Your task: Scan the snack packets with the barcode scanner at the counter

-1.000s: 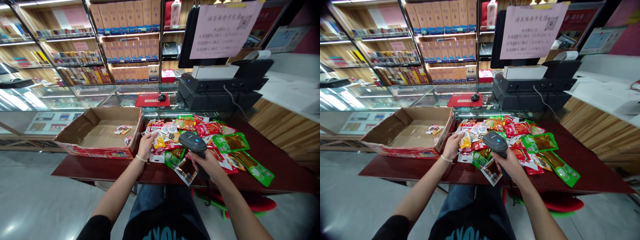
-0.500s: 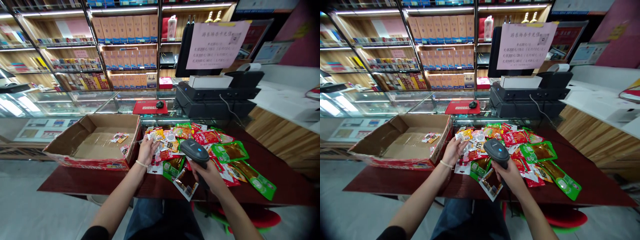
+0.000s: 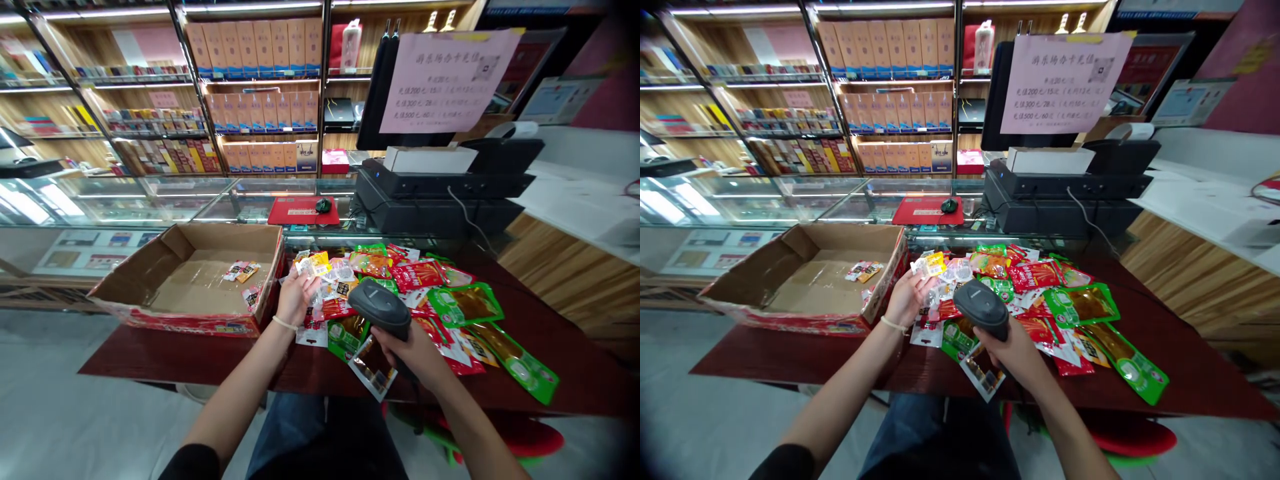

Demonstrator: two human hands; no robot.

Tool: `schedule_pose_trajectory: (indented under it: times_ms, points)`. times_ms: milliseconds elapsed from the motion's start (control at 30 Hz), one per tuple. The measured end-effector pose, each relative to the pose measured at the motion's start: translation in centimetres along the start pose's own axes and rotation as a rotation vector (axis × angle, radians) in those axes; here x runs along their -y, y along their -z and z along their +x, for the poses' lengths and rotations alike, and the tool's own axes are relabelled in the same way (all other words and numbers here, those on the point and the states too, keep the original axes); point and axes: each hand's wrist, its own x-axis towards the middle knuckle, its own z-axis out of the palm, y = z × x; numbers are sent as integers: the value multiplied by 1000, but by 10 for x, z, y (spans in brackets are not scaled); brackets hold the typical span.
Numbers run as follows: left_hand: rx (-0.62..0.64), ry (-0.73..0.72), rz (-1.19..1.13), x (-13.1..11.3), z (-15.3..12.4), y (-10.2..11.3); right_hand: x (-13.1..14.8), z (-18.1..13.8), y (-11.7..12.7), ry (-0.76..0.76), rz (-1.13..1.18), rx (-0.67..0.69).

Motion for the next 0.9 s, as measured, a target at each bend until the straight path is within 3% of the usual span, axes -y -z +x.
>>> schedule_pose_trajectory:
  times_ms: [167, 333, 433, 567, 733, 833, 900]
  points:
    - [59, -14, 14, -13, -9, -6, 8, 3, 3, 2, 34, 34]
    - [126, -155, 109, -69, -17, -10, 18, 9, 8, 60, 9, 55]
    - [70, -345, 221, -119, -12, 6, 18, 15, 7, 84, 0, 65]
    - [-56, -536, 469, -173, 9, 49, 13, 25, -2, 98, -15, 98]
    - [-121, -532, 956, -200, 40, 95, 19, 32, -18, 140, -5, 113]
    - [-28, -387, 1341, -202, 46, 106, 25, 33, -22, 154, -12, 119]
    - [51, -304, 1479, -202, 45, 107, 28, 34, -22, 147, -20, 130]
